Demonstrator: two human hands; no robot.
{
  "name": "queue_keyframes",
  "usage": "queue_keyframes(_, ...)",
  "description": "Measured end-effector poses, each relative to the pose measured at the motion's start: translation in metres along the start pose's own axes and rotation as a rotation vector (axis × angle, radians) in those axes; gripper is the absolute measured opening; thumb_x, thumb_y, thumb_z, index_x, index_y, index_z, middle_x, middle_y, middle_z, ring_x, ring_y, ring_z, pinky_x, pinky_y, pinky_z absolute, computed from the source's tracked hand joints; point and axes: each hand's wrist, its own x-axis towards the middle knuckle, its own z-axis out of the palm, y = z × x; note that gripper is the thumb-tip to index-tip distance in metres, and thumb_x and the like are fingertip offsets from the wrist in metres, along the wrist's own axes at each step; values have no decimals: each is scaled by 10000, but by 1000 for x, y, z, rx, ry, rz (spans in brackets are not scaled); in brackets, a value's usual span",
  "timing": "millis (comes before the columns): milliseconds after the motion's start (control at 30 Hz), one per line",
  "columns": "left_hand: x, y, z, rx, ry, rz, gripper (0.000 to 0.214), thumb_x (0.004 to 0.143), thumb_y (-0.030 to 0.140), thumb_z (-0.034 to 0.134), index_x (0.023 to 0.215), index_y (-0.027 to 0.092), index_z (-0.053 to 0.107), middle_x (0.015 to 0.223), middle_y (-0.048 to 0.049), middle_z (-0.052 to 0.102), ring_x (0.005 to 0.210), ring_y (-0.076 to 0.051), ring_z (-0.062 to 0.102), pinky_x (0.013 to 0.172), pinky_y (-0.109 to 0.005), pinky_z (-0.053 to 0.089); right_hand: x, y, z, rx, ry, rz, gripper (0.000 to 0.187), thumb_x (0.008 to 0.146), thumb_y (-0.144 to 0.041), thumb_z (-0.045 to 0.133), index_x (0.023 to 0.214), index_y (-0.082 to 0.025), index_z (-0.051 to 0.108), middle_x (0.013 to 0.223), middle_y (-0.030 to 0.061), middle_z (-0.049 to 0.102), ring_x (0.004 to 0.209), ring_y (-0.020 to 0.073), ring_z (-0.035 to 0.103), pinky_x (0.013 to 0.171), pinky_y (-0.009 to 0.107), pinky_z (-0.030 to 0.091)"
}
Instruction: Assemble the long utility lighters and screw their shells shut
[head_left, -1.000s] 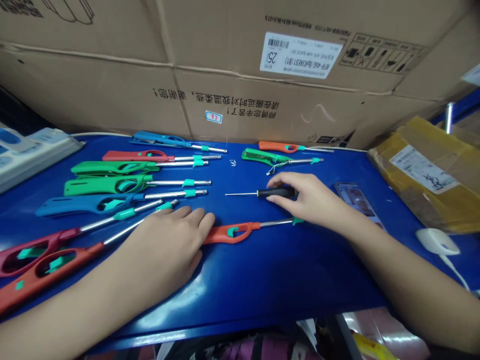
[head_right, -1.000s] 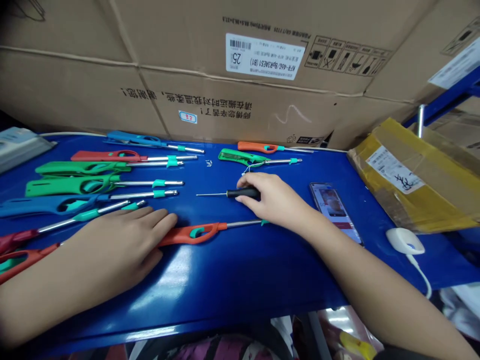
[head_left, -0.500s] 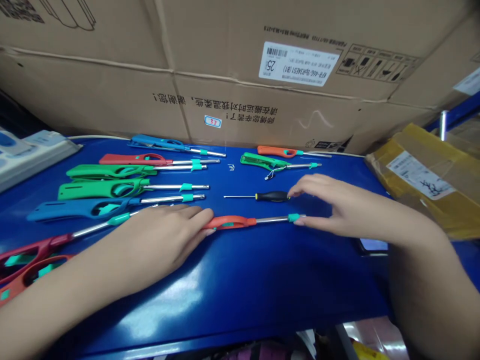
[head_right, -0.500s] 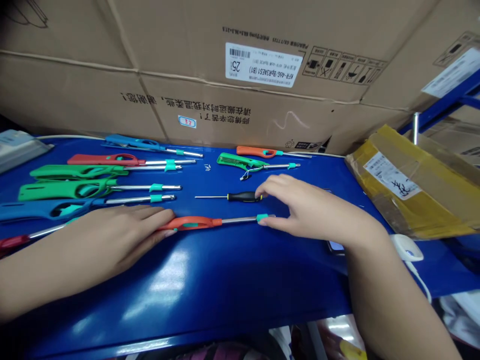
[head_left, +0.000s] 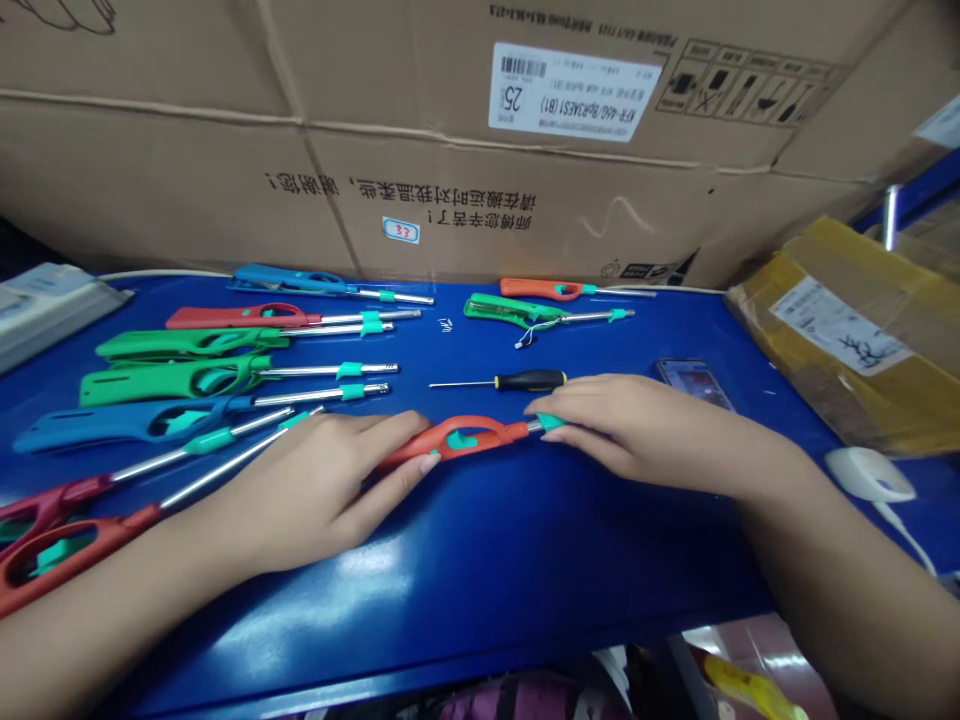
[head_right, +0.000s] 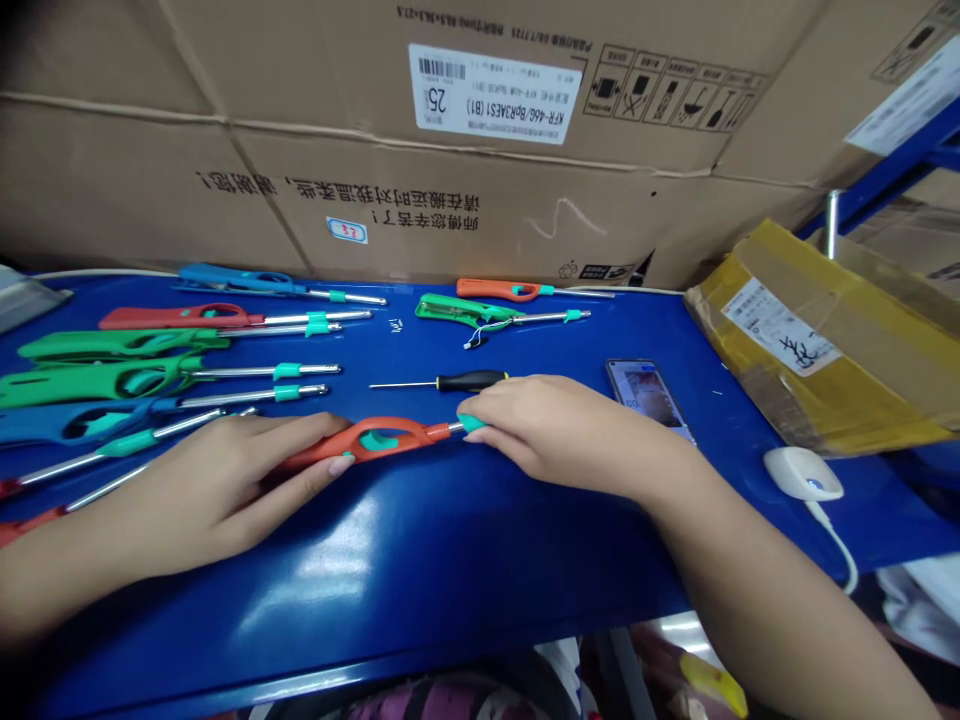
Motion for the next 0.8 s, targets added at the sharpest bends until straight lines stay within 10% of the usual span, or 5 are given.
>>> queue_keyframes(400, 10, -6, 12, -395, 20, -88, 291, 1048, 440, 578, 946, 209, 723, 685, 48, 621, 545, -90, 511, 495, -196, 368, 12, -1, 22, -161, 65, -123, 320, 1126, -343, 464, 1065, -155, 716, 952, 64, 733, 866, 233, 675, 781, 368, 512)
queue_keyframes(800, 1, -10, 18, -712, 19, -203, 364, 1029, 483, 605, 839, 178, 665, 618, 38, 561, 510, -87, 458, 443, -172, 321, 11, -5, 29, -276, 409, -275, 295, 1104, -259, 515, 1037, -100, 754, 948, 89, 787, 827, 217, 683, 695, 338, 497)
